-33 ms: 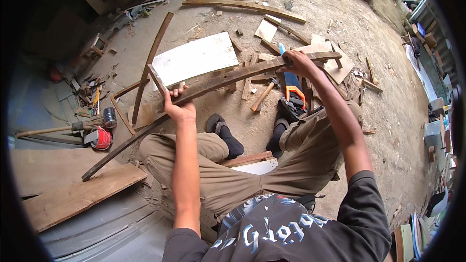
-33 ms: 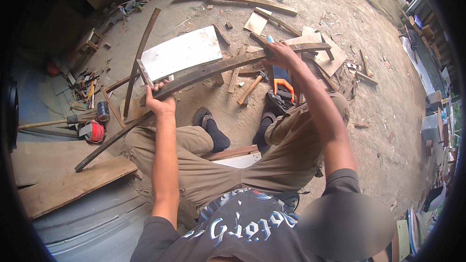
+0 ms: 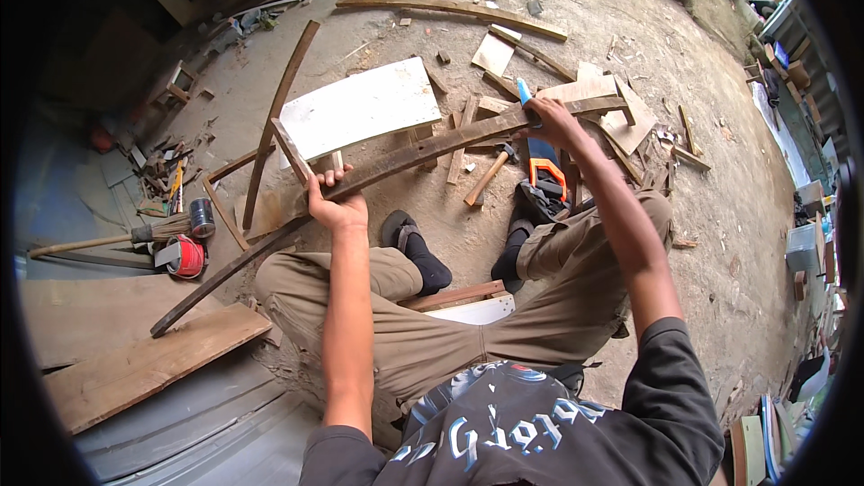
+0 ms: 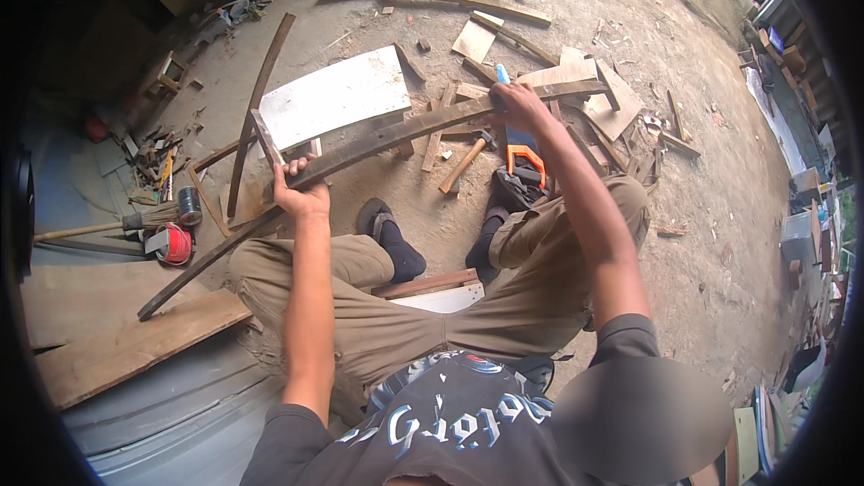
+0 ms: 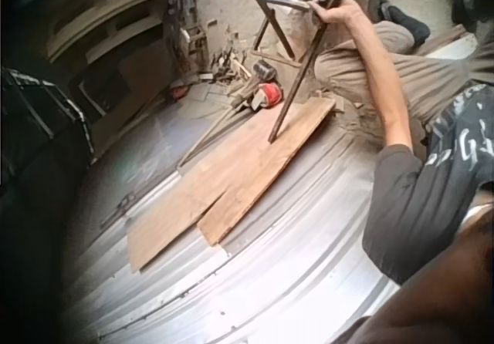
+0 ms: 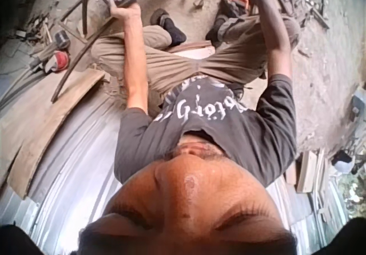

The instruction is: The person assembles a wooden frame by hammering nails into joints and aligning pieces. They use a hammer and a hand saw to join and trim wooden components on a small white workbench.

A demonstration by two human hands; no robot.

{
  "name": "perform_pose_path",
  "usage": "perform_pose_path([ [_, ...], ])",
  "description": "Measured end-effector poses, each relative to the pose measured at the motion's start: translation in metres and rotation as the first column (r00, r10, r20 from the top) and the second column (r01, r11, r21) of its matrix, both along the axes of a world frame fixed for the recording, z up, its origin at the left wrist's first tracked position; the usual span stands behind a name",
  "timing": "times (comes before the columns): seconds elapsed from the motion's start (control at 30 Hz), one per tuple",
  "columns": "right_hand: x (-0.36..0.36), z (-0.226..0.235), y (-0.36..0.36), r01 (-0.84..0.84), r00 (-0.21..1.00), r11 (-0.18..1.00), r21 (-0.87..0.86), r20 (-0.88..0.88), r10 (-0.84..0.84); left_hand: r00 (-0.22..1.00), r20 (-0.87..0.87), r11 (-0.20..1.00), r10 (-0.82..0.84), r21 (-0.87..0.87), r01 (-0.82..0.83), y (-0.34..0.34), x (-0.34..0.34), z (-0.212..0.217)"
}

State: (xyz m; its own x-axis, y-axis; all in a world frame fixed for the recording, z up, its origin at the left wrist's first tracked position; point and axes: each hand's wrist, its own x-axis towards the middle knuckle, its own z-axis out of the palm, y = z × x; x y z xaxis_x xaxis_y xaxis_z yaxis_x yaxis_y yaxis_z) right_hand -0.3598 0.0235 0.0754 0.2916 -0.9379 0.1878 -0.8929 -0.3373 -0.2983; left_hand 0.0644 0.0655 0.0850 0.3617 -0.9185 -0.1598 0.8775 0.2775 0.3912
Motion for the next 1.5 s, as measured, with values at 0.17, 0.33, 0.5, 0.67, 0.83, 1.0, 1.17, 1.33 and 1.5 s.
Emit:
perform_pose_path([
  [0.17,0.032,-0.114,0.023,0.135,0.988,0.986,-0.096,0.093,-0.126,0.994,0.076,0.996,0.079,0.043,-0.083,0.021,-0.002,-0.047],
  [0.33,0.105,-0.190,0.075,0.562,0.761,0.827,-0.011,0.398,-0.512,0.970,0.109,0.965,0.218,0.127,-0.231,0.028,0.029,-0.081],
  [0.5,0.115,-0.257,0.049,0.583,0.523,0.588,0.561,0.295,-0.800,0.973,0.138,0.974,0.184,0.111,-0.200,0.015,0.023,-0.071],
  [0.67,0.137,-0.270,0.005,0.585,0.386,0.356,0.729,0.135,-0.912,0.969,0.150,0.965,0.196,0.145,-0.217,0.011,0.021,-0.073],
  [0.83,0.124,-0.263,0.016,0.596,0.437,0.386,0.705,0.118,-0.891,0.966,0.144,0.959,0.213,0.158,-0.235,0.005,0.018,-0.059],
  [1.0,0.061,-0.227,0.048,0.524,0.356,0.308,0.795,0.124,-0.926,0.960,0.109,0.961,0.258,0.070,-0.266,-0.001,0.039,-0.031],
  [1.17,0.054,-0.177,0.085,0.491,0.433,0.346,0.799,0.120,-0.893,0.953,0.161,0.967,0.255,-0.050,-0.250,0.019,0.066,0.004],
  [1.33,0.055,-0.189,0.107,0.328,0.230,0.324,0.887,0.257,-0.939,0.942,0.174,0.957,0.288,-0.088,-0.276,0.035,0.104,0.022],
  [1.5,0.054,-0.215,0.108,0.313,0.116,0.371,0.874,0.353,-0.929,0.937,0.206,0.956,0.282,-0.139,-0.257,0.032,0.112,0.002],
])
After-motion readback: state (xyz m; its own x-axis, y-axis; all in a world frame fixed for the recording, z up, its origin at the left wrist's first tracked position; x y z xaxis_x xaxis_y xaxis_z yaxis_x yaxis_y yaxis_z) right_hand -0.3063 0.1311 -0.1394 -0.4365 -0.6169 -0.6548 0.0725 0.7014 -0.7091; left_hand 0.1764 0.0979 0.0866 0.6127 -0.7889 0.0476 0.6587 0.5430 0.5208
